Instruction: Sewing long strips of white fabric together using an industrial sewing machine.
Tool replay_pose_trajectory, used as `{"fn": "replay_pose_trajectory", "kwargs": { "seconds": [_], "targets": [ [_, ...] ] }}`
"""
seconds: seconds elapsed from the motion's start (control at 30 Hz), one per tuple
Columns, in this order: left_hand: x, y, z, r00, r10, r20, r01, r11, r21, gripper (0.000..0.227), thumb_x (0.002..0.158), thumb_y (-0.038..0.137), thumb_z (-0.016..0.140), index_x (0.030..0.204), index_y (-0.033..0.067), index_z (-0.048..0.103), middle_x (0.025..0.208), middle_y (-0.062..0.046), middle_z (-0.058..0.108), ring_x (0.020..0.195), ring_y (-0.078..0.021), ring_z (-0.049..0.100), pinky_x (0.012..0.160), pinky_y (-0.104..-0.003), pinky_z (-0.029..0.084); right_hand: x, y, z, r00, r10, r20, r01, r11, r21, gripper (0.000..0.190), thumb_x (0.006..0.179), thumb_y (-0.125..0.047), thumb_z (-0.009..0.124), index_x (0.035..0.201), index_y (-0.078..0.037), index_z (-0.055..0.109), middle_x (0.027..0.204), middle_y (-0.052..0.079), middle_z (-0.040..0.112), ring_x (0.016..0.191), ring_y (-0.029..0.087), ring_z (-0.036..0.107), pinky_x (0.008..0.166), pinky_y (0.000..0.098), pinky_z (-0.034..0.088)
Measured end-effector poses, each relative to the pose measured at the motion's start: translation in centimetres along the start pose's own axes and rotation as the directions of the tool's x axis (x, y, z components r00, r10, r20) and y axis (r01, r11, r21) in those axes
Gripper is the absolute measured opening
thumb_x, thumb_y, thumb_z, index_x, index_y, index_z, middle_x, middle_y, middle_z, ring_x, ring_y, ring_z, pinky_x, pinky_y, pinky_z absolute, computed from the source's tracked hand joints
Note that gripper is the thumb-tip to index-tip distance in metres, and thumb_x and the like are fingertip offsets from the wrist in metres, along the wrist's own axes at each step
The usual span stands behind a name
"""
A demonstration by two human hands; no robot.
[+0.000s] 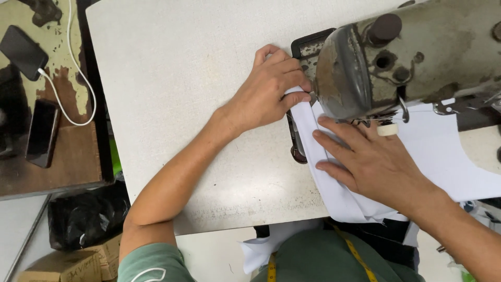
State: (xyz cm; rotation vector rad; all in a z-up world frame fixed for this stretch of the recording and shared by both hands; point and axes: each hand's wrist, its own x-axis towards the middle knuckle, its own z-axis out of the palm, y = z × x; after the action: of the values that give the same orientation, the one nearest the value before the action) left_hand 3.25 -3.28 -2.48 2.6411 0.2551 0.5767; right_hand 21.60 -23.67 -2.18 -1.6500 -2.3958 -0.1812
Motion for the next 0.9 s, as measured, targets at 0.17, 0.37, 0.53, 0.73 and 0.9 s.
{"fn": "replay_pose_trajectory", "kwargs": {
  "seconds": [0.17,0.37,0.53,0.73,0.9],
  "targets": [
    [0.4,-0.1,0.2,0.994,-0.106,-0.001,0.106,0.994,-0.027,0.009,0.094,0.021,0.078,0.094,0.0125,0.075,0.086,0.005,0.064,0.091,-0.0198,0.053,0.101,-0.04,0.028,0.2,0.1,-0.4,0.993,-0.07,-0.094,0.075,0.996,0.044,0.047,0.098,-0.047,0.067,0.131,-0.014,0.07,0.148,-0.006,0.06,0.105,0.02,0.065,0.047,0.0305,0.047],
    [1.4,1.4,1.5,0.996,-0.085,-0.021,0.084,0.996,-0.006,0.006,0.087,0.002,0.072,0.092,0.0058,0.072,0.094,-0.001,0.067,0.091,-0.0209,0.05,0.103,-0.042,0.029,-1.8,-0.1,-0.9,0.995,-0.038,-0.088,0.038,0.999,0.003,0.047,0.097,-0.047,0.066,0.13,-0.013,0.068,0.15,-0.004,0.06,0.118,0.022,0.061,0.08,0.038,0.044],
    [2.1,0.5,1.9,0.998,-0.056,-0.011,0.056,0.998,-0.013,0.022,0.079,-0.013,0.062,0.084,0.0078,0.066,0.087,0.0,0.06,0.09,-0.0215,0.05,0.105,-0.044,0.029,-1.9,0.3,-0.6,0.995,-0.007,-0.103,0.005,1.0,-0.022,0.046,0.1,-0.047,0.064,0.131,-0.014,0.071,0.15,-0.004,0.062,0.111,0.019,0.065,0.083,0.0385,0.043],
    [2.2,0.8,2.3,0.981,-0.037,-0.188,0.045,0.998,0.041,0.027,0.077,-0.013,0.057,0.095,0.0068,0.06,0.095,-0.004,0.057,0.095,-0.0254,0.054,0.102,-0.045,0.028,-1.5,0.2,-0.7,0.993,-0.014,-0.116,0.013,1.0,-0.015,0.043,0.101,-0.043,0.064,0.129,-0.012,0.07,0.148,0.0,0.063,0.111,0.024,0.063,0.083,0.0397,0.043],
    [-2.3,10.3,0.8,0.911,-0.291,-0.292,0.316,0.948,0.042,0.05,0.094,0.005,0.074,0.138,0.0063,0.05,0.129,-0.014,0.056,0.114,-0.0331,0.058,0.104,-0.048,0.043,-1.7,0.5,-0.5,0.985,-0.052,-0.165,0.066,0.995,0.078,0.041,0.101,-0.037,0.067,0.128,-0.007,0.07,0.146,0.005,0.065,0.119,0.03,0.061,0.091,0.042,0.044]
  ]
}}
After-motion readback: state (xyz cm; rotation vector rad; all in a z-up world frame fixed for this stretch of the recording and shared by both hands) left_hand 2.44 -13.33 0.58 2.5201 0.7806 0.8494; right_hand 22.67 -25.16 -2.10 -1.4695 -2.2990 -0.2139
